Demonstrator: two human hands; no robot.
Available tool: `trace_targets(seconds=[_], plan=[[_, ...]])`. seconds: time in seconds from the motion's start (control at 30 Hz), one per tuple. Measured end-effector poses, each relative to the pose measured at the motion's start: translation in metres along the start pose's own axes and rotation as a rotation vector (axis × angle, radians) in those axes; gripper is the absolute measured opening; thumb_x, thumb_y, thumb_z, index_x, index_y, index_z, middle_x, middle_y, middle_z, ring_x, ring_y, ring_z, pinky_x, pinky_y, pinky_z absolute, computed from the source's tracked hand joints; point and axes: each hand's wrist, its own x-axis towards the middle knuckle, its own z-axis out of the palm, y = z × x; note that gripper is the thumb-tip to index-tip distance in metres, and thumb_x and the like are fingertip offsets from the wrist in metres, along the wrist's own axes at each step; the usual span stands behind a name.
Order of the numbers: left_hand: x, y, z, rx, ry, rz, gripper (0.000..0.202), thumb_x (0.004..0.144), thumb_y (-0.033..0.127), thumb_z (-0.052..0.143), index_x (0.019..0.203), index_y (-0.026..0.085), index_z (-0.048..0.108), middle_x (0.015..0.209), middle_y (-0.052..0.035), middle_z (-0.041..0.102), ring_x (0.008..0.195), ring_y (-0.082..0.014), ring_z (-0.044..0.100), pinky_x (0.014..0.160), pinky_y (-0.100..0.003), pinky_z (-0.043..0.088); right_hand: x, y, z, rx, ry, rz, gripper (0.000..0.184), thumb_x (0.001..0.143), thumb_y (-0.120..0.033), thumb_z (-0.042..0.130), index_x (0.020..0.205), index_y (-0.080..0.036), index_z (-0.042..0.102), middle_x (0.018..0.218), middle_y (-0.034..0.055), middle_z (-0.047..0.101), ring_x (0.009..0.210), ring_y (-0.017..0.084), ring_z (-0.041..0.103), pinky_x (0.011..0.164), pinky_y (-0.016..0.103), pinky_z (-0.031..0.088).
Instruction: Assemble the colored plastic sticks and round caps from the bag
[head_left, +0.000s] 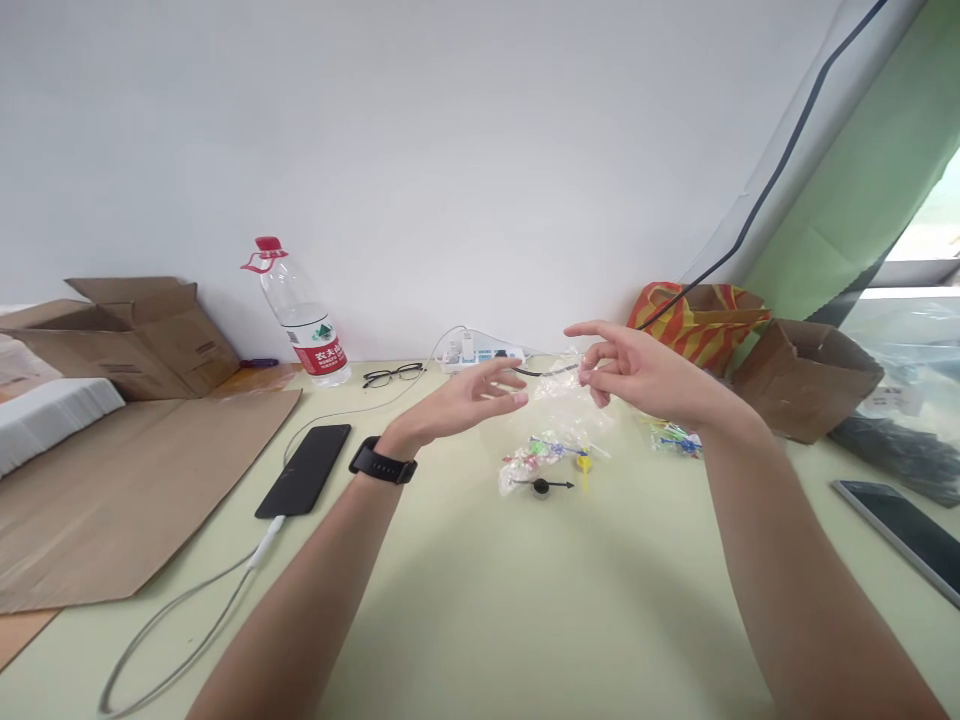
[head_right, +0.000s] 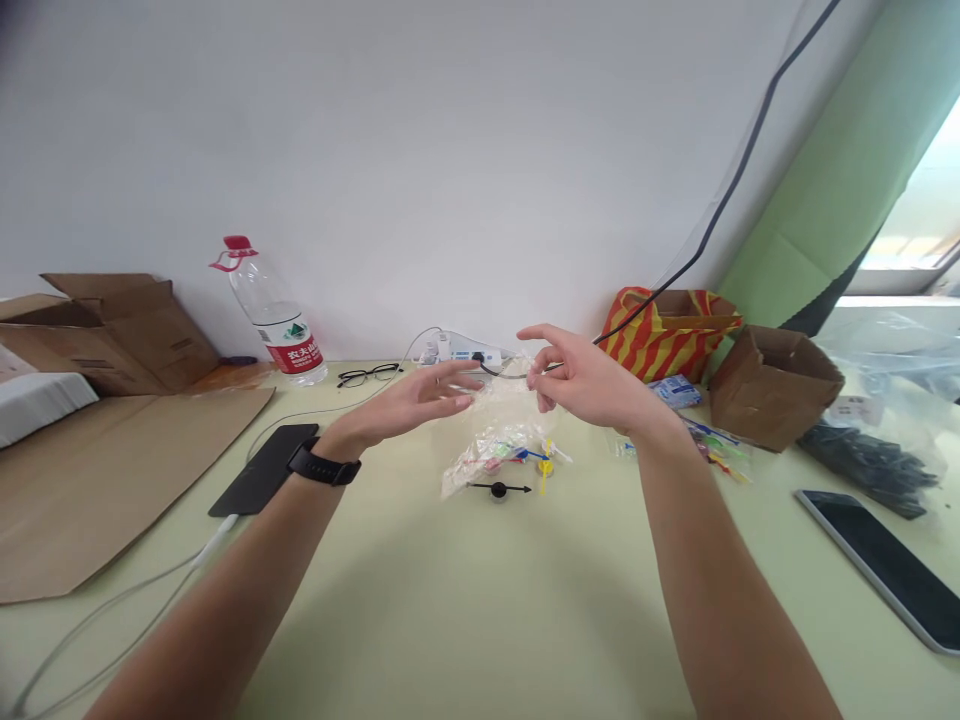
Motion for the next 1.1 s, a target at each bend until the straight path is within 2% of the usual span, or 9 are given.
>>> trace_targets(seconds=[0.07,0.2,0.33,0.5,0.63,0.73,0.87,1.03,1.1], plan=[[0.0,0.007,0.01,0.134,0.128,0.061,0.084,0.087,0.062,0.069,0.158,0.031,0.037,0.154,-0.0132,0.051,0.14,-0.0317,0.05,0.114,-0.049,0.04,0.002,0.001,0.004,0.006,0.037,0.024,0.059,0.089,-0.028,0.064,0.146,-0.028,0.049,0.085,0.0045,0.07,0.08,0.026,0.072,0.066,0.038,0.055],[0.005,0.009,0.041,0.378,0.207,0.159,0.113,0.072,0.066,0.08,0.164,0.03,0.025,0.164,-0.0141,0.037,0.151,-0.0412,0.031,0.119,-0.056,0.029,0.005,-0.001,0.012,0.07,0.037,0.018,0.06,0.088,-0.025,0.064,0.146,-0.028,0.046,0.084,0.004,0.071,0.088,0.028,0.074,0.078,0.043,0.056],[0.011,0.005,0.054,0.425,0.262,0.233,0.123,0.07,0.069,0.081,0.166,0.029,0.015,0.157,-0.0172,0.045,0.144,-0.0427,0.04,0.114,-0.057,0.033,0.008,-0.002,0.015,0.115,0.097,-0.013,0.06,0.087,-0.024,0.064,0.144,-0.028,0.047,0.088,0.0026,0.07,0.082,0.025,0.075,0.08,0.043,0.056],[0.011,0.003,0.05,0.439,0.279,0.295,0.118,0.075,0.065,0.078,0.166,0.028,0.011,0.151,-0.0172,0.048,0.132,-0.0376,0.05,0.108,-0.054,0.041,0.011,0.005,0.013,0.125,0.121,-0.057,0.055,0.087,-0.023,0.062,0.141,-0.029,0.05,0.093,0.0016,0.067,0.078,0.022,0.074,0.08,0.041,0.057],[0.01,0.002,0.046,0.492,0.283,0.318,0.109,0.08,0.053,0.077,0.165,0.03,0.014,0.146,-0.0146,0.051,0.123,-0.0344,0.054,0.103,-0.053,0.045,0.011,0.01,0.009,-0.004,0.101,-0.073,0.058,0.088,-0.028,0.066,0.143,-0.03,0.049,0.1,0.0035,0.067,0.076,0.02,0.07,0.074,0.04,0.058],[0.009,0.002,0.043,0.507,0.247,0.324,0.105,0.08,0.047,0.077,0.165,0.031,0.016,0.142,-0.0134,0.054,0.12,-0.0332,0.056,0.102,-0.052,0.046,0.009,0.011,0.007,-0.145,0.115,-0.112,0.065,0.086,-0.035,0.071,0.146,-0.032,0.046,0.11,0.0057,0.067,0.086,0.022,0.068,0.077,0.04,0.058],[0.007,0.004,0.041,0.503,0.182,0.329,0.102,0.08,0.047,0.077,0.164,0.032,0.021,0.149,-0.013,0.051,0.124,-0.0344,0.055,0.104,-0.051,0.046,0.009,0.008,0.01,-0.239,0.127,-0.156,0.071,0.083,-0.043,0.076,0.147,-0.034,0.048,0.125,0.0071,0.063,0.105,0.026,0.064,0.085,0.04,0.058],[0.005,0.008,0.036,0.544,0.135,0.298,0.101,0.079,0.045,0.077,0.163,0.03,0.022,0.151,-0.0122,0.05,0.131,-0.0359,0.052,0.109,-0.052,0.043,0.012,0.015,0.013,-0.112,0.083,-0.015,0.075,0.078,-0.041,0.08,0.146,-0.033,0.049,0.133,0.0096,0.058,0.077,0.017,0.066,0.065,0.033,0.058],[0.003,0.008,0.032,0.57,0.147,0.267,0.1,0.08,0.045,0.075,0.163,0.029,0.023,0.15,-0.0129,0.05,0.133,-0.036,0.051,0.11,-0.052,0.042,0.014,0.02,0.012,-0.018,0.041,0.02,0.077,0.076,-0.038,0.083,0.145,-0.033,0.05,0.135,0.0103,0.057,0.074,0.015,0.066,0.065,0.032,0.058]])
